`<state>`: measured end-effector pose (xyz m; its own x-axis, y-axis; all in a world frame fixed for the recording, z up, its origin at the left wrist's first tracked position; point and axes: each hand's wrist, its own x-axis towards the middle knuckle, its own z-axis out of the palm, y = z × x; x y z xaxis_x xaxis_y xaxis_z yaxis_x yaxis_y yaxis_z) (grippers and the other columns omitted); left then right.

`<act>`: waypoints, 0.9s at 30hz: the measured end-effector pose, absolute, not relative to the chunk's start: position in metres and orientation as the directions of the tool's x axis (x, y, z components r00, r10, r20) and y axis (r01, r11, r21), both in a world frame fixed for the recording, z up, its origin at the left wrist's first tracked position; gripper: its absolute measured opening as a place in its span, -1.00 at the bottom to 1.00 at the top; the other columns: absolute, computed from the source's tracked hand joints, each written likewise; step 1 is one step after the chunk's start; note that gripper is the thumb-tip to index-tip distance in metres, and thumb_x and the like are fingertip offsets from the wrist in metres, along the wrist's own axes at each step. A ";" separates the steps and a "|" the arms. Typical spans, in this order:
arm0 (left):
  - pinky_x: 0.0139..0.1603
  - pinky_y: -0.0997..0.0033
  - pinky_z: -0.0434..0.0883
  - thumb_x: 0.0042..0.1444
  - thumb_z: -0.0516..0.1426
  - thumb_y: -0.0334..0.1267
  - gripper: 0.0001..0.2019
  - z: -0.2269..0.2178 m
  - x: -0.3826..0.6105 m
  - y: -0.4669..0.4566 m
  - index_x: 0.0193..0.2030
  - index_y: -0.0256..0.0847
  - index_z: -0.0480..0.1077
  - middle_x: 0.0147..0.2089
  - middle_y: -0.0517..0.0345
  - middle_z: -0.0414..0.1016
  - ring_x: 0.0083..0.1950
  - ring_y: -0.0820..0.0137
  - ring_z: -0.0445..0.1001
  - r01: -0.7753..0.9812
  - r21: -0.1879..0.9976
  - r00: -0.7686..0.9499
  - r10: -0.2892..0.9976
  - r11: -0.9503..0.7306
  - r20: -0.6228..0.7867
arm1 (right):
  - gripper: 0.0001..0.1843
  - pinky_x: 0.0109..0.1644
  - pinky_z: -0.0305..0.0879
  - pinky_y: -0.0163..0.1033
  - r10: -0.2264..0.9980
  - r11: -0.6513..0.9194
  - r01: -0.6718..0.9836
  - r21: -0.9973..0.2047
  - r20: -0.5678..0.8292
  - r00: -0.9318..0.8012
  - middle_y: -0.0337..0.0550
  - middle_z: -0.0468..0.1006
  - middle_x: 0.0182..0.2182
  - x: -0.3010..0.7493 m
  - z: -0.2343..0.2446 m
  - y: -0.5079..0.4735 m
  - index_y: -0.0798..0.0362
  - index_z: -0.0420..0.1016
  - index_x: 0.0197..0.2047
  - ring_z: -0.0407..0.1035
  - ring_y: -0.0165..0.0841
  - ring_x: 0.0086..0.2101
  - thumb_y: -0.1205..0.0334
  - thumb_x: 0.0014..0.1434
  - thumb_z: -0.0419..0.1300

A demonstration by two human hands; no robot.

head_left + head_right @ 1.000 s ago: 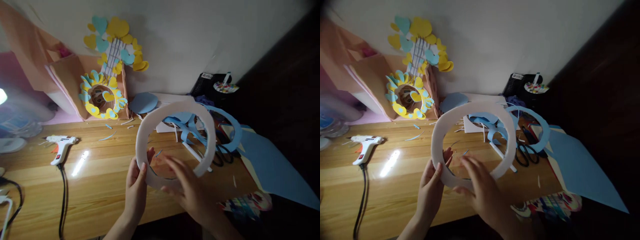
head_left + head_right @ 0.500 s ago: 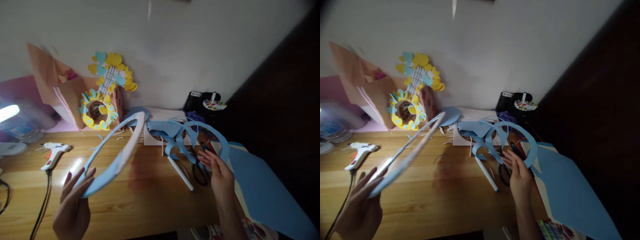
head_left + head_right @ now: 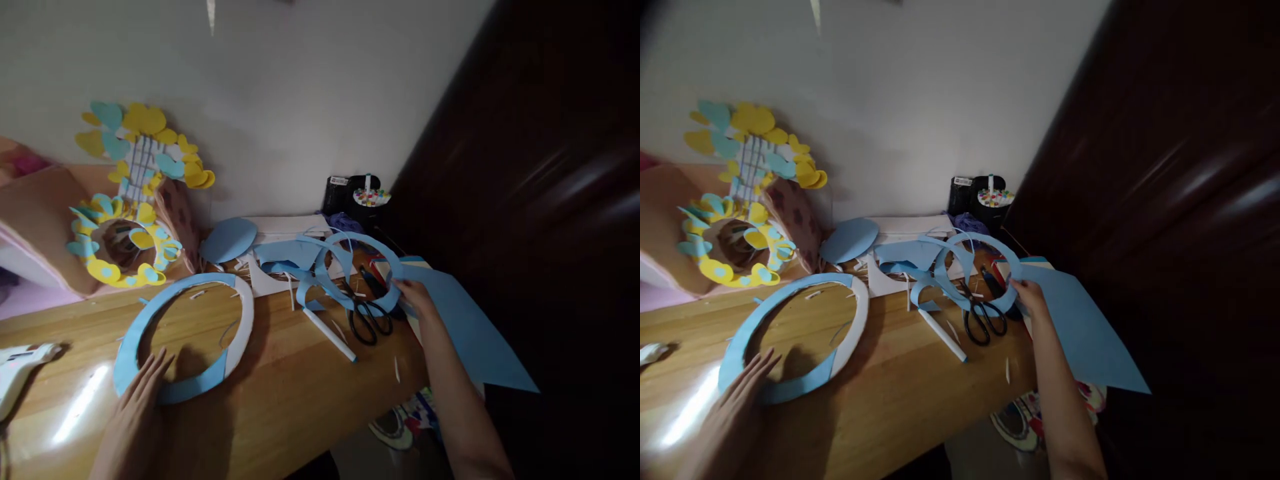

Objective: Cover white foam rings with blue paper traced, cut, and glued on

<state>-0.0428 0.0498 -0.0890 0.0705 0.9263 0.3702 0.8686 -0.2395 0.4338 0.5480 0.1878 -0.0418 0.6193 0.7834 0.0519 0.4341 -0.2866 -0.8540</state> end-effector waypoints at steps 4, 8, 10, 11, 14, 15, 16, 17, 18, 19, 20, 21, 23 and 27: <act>0.24 -0.10 0.23 0.11 -0.10 -0.40 -0.43 -0.086 -0.044 0.046 0.31 -0.16 0.06 0.29 -0.15 0.23 0.31 0.06 0.19 0.900 0.293 0.179 0.888 -0.322 0.425 | -0.79 -0.39 0.39 -0.28 0.772 -0.119 0.305 -0.945 0.106 0.627 -0.25 0.51 -0.49 0.541 -0.025 0.192 0.15 0.45 -0.34 0.41 -0.45 -0.50 0.15 0.14 0.22; 0.18 -0.09 0.31 0.16 -0.09 -0.33 -0.45 -0.081 -0.037 0.044 0.32 -0.14 0.02 0.25 -0.17 0.26 0.26 0.04 0.25 0.900 0.275 0.173 0.856 -0.338 0.487 | -0.77 -0.34 0.38 -0.24 0.681 0.112 0.312 -0.943 0.302 0.667 -0.17 0.56 -0.42 0.541 0.008 0.181 0.05 0.48 -0.31 0.46 -0.34 -0.41 0.10 0.00 0.31; 0.15 -0.11 0.32 0.17 -0.07 -0.31 -0.47 -0.079 -0.033 0.045 0.31 -0.15 0.04 0.23 -0.17 0.28 0.26 0.01 0.25 0.904 0.271 0.163 0.853 -0.330 0.496 | -0.75 -0.28 0.38 -0.21 0.636 0.198 0.350 -0.916 0.392 0.665 -0.16 0.57 -0.40 0.541 0.026 0.176 0.05 0.49 -0.33 0.47 -0.31 -0.37 0.09 -0.05 0.34; 0.15 -0.12 0.32 0.17 -0.06 -0.30 -0.47 -0.078 -0.031 0.046 0.31 -0.15 0.04 0.22 -0.17 0.29 0.26 0.00 0.24 0.904 0.276 0.158 0.855 -0.326 0.494 | -0.75 -0.24 0.38 -0.19 0.606 0.234 0.376 -0.897 0.437 0.665 -0.16 0.57 -0.39 0.541 0.035 0.175 0.05 0.50 -0.34 0.47 -0.30 -0.35 0.10 -0.06 0.36; 0.15 -0.15 0.30 0.19 -0.04 -0.29 -0.49 -0.077 -0.024 0.050 0.29 -0.14 0.07 0.20 -0.16 0.31 0.29 0.00 0.20 0.891 0.305 0.153 0.854 -0.337 0.496 | -0.78 -0.13 0.38 -0.13 0.520 0.329 0.459 -0.825 0.564 0.642 -0.15 0.58 -0.36 0.539 0.060 0.174 0.06 0.49 -0.37 0.49 -0.26 -0.29 0.18 -0.08 0.38; 0.15 -0.16 0.29 0.19 -0.04 -0.29 -0.50 -0.076 -0.022 0.051 0.29 -0.14 0.08 0.20 -0.16 0.31 0.29 0.00 0.20 0.883 0.316 0.155 0.850 -0.347 0.503 | -0.79 -0.12 0.38 -0.12 0.501 0.350 0.476 -0.807 0.590 0.633 -0.13 0.59 -0.36 0.537 0.068 0.174 0.05 0.49 -0.39 0.49 -0.24 -0.28 0.21 -0.10 0.39; 0.15 -0.16 0.28 0.20 -0.04 -0.29 -0.51 -0.076 -0.019 0.051 0.28 -0.13 0.09 0.20 -0.16 0.31 0.29 0.01 0.19 0.876 0.329 0.152 0.848 -0.354 0.507 | -0.81 -0.13 0.38 -0.12 0.488 0.371 0.497 -0.784 0.620 0.614 -0.12 0.59 -0.35 0.533 0.074 0.173 0.04 0.49 -0.39 0.50 -0.23 -0.28 0.24 -0.10 0.40; 0.16 -0.17 0.27 0.20 -0.04 -0.28 -0.53 -0.076 -0.015 0.052 0.27 -0.12 0.10 0.20 -0.15 0.31 0.30 0.01 0.18 0.868 0.348 0.145 0.851 -0.355 0.505 | -0.83 -0.13 0.38 -0.12 0.484 0.395 0.533 -0.748 0.663 0.572 -0.11 0.59 -0.34 0.528 0.080 0.171 0.03 0.50 -0.40 0.49 -0.22 -0.27 0.27 -0.10 0.40; 0.17 -0.16 0.26 0.20 -0.04 -0.28 -0.54 -0.075 -0.012 0.052 0.26 -0.11 0.12 0.20 -0.14 0.32 0.30 0.02 0.18 0.857 0.374 0.137 0.857 -0.354 0.497 | -0.86 -0.13 0.38 -0.11 0.481 0.420 0.589 -0.690 0.720 0.500 -0.10 0.59 -0.34 0.520 0.085 0.169 0.01 0.52 -0.39 0.48 -0.22 -0.25 0.31 -0.07 0.38; 0.18 -0.15 0.25 0.21 -0.04 -0.27 -0.56 -0.074 -0.008 0.051 0.24 -0.10 0.13 0.20 -0.12 0.32 0.31 0.04 0.17 0.844 0.407 0.123 0.865 -0.349 0.487 | -0.88 -0.11 0.38 -0.09 0.475 0.453 0.660 -0.600 0.789 0.391 -0.11 0.59 -0.33 0.511 0.089 0.165 -0.01 0.54 -0.38 0.47 -0.21 -0.23 0.35 -0.03 0.35; 0.18 -0.14 0.25 0.22 -0.04 -0.26 -0.58 -0.073 -0.004 0.051 0.23 -0.09 0.15 0.20 -0.10 0.32 0.30 0.06 0.19 0.827 0.449 0.104 0.876 -0.339 0.470 | -0.86 -0.09 0.38 -0.07 0.472 0.492 0.730 -0.474 0.850 0.233 -0.13 0.60 -0.31 0.502 0.092 0.160 -0.04 0.56 -0.34 0.46 -0.21 -0.21 0.40 0.02 0.31; 0.19 -0.11 0.25 0.22 -0.04 -0.24 -0.60 -0.071 0.000 0.049 0.21 -0.07 0.17 0.19 -0.08 0.33 0.29 0.08 0.22 0.805 0.500 0.079 0.892 -0.321 0.444 | -0.80 -0.08 0.37 -0.05 0.472 0.534 0.775 -0.338 0.880 0.059 -0.15 0.61 -0.29 0.491 0.093 0.155 -0.06 0.56 -0.30 0.45 -0.21 -0.20 0.44 0.06 0.26; 0.18 -0.05 0.28 0.24 -0.04 -0.19 -0.64 -0.065 0.007 0.047 0.16 -0.06 0.21 0.18 -0.04 0.36 0.24 0.13 0.28 0.746 0.619 0.010 0.933 -0.246 0.359 | -0.70 -0.10 0.39 -0.06 0.496 0.630 0.763 -0.147 0.832 -0.249 -0.20 0.63 -0.25 0.471 0.093 0.144 -0.09 0.55 -0.20 0.45 -0.24 -0.20 0.50 0.10 0.19; 0.09 0.04 0.36 0.25 -0.07 -0.03 -0.64 -0.036 0.022 0.051 0.09 -0.09 0.28 0.13 -0.02 0.41 0.18 0.15 0.36 0.602 0.798 -0.149 0.981 -0.013 0.128 | -0.63 -0.12 0.44 -0.16 0.524 0.744 0.664 -0.081 0.687 -0.503 -0.20 0.62 -0.18 0.444 0.087 0.126 -0.05 0.49 -0.05 0.45 -0.29 -0.16 0.54 0.15 0.14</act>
